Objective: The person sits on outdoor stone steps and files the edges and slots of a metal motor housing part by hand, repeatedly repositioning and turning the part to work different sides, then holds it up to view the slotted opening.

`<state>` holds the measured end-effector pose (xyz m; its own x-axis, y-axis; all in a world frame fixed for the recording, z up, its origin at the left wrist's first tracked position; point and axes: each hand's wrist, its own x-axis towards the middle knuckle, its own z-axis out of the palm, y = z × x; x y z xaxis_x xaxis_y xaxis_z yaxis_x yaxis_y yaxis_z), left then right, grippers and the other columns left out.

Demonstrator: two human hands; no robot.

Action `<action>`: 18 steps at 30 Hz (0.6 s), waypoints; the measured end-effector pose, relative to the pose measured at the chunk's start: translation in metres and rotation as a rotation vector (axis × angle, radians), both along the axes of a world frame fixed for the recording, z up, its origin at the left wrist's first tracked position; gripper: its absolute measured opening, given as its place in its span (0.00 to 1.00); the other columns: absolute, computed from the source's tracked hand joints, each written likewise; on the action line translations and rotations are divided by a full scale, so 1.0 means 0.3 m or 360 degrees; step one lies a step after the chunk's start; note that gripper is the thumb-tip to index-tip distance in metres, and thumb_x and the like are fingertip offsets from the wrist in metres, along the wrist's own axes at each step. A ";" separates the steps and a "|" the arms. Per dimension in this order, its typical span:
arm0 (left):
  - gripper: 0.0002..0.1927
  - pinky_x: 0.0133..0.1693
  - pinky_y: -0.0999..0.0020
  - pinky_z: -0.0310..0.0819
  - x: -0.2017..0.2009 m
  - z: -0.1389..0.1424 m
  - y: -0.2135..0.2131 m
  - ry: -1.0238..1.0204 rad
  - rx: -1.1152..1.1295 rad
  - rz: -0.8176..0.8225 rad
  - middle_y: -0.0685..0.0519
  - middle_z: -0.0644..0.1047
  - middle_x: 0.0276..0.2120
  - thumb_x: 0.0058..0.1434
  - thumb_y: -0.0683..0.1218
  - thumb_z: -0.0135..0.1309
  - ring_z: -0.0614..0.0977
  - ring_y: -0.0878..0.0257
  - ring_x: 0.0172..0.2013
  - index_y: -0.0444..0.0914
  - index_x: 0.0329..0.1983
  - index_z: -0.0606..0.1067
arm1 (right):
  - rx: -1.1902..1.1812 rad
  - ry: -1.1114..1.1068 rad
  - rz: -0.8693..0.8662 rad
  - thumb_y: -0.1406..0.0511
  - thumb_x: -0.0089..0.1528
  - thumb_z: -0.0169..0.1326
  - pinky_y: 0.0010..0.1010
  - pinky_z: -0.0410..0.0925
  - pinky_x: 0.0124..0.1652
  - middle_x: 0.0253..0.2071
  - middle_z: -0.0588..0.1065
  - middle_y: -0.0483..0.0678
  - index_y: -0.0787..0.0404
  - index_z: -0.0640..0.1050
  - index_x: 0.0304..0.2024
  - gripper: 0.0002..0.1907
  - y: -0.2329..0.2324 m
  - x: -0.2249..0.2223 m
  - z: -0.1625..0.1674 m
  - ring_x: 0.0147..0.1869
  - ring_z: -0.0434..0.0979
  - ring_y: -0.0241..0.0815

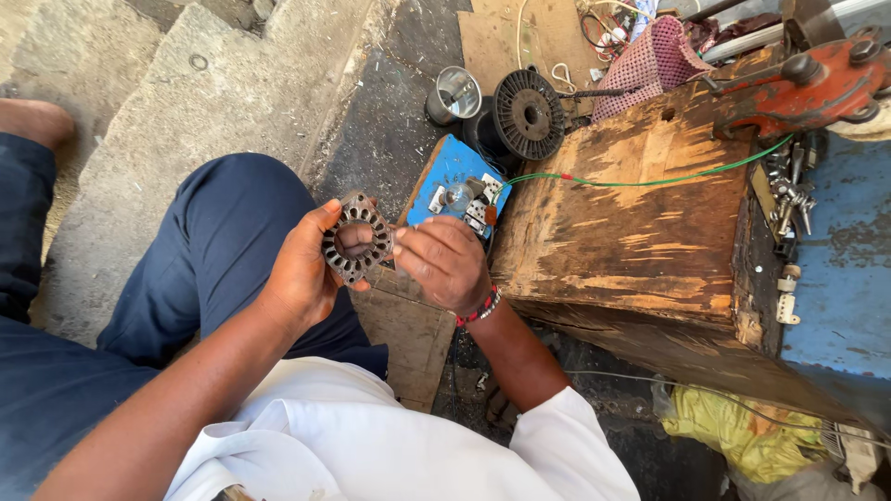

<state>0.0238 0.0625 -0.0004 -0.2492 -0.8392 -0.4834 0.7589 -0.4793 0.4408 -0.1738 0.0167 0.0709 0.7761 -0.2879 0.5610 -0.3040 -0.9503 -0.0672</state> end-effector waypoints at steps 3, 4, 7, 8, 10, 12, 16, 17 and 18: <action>0.27 0.24 0.66 0.76 -0.007 -0.006 0.002 0.0031 -0.0042 0.0032 0.52 0.81 0.37 0.70 0.59 0.40 0.84 0.61 0.38 0.38 0.61 0.74 | -0.0002 0.0069 0.0026 0.71 0.61 0.62 0.38 0.73 0.52 0.48 0.79 0.49 0.62 0.79 0.43 0.08 0.005 -0.001 0.014 0.51 0.78 0.45; 0.27 0.24 0.66 0.77 -0.006 -0.007 0.001 0.0027 -0.0031 0.0046 0.52 0.80 0.37 0.70 0.59 0.40 0.83 0.61 0.38 0.38 0.61 0.74 | 0.0008 0.0058 0.0040 0.71 0.61 0.62 0.38 0.73 0.52 0.48 0.79 0.49 0.61 0.79 0.43 0.09 0.000 0.006 0.014 0.51 0.78 0.45; 0.26 0.24 0.66 0.77 -0.011 -0.009 0.002 0.0017 -0.0007 0.0049 0.52 0.81 0.38 0.71 0.59 0.40 0.83 0.62 0.37 0.38 0.60 0.74 | 0.0030 0.0029 0.0039 0.71 0.60 0.63 0.39 0.73 0.54 0.48 0.79 0.48 0.61 0.80 0.44 0.10 0.000 0.009 0.012 0.52 0.78 0.45; 0.26 0.24 0.66 0.76 -0.010 -0.011 0.000 0.0011 -0.0011 0.0037 0.51 0.82 0.39 0.70 0.58 0.39 0.84 0.62 0.38 0.39 0.59 0.74 | 0.0028 0.0018 0.0026 0.71 0.60 0.63 0.39 0.73 0.54 0.48 0.79 0.48 0.61 0.80 0.44 0.10 0.001 0.009 0.007 0.52 0.78 0.45; 0.26 0.24 0.66 0.76 -0.009 -0.009 -0.001 0.0009 -0.0033 0.0034 0.51 0.82 0.39 0.70 0.58 0.39 0.84 0.62 0.39 0.39 0.59 0.74 | 0.0023 0.0020 0.0033 0.71 0.60 0.63 0.39 0.74 0.54 0.48 0.79 0.47 0.61 0.80 0.44 0.10 -0.001 0.006 0.007 0.52 0.78 0.45; 0.26 0.24 0.66 0.76 -0.010 -0.001 0.006 0.0018 -0.0061 0.0032 0.51 0.81 0.39 0.71 0.59 0.40 0.83 0.61 0.37 0.39 0.60 0.74 | 0.0028 0.0049 0.0053 0.71 0.61 0.63 0.39 0.73 0.54 0.49 0.79 0.47 0.61 0.79 0.44 0.09 0.004 -0.004 0.013 0.52 0.78 0.44; 0.27 0.24 0.66 0.76 -0.014 0.012 0.000 0.0022 -0.0050 0.0002 0.49 0.82 0.42 0.69 0.60 0.40 0.84 0.62 0.39 0.39 0.61 0.74 | 0.0052 0.0005 0.0012 0.70 0.61 0.63 0.40 0.73 0.54 0.49 0.79 0.47 0.60 0.80 0.44 0.10 0.005 -0.015 -0.003 0.51 0.78 0.45; 0.28 0.24 0.66 0.76 -0.010 0.018 0.001 0.0023 -0.0064 -0.0006 0.49 0.82 0.42 0.69 0.60 0.40 0.84 0.62 0.39 0.39 0.61 0.74 | 0.0048 0.0003 0.0006 0.71 0.61 0.63 0.39 0.73 0.54 0.49 0.79 0.47 0.60 0.80 0.44 0.09 0.012 -0.019 -0.007 0.51 0.79 0.44; 0.28 0.24 0.66 0.76 -0.001 0.024 0.003 0.0018 -0.0076 -0.0010 0.48 0.83 0.42 0.68 0.60 0.40 0.85 0.62 0.39 0.39 0.61 0.73 | 0.0046 -0.0003 0.0004 0.72 0.61 0.63 0.38 0.73 0.54 0.49 0.79 0.47 0.59 0.80 0.45 0.09 0.024 -0.018 -0.013 0.51 0.79 0.44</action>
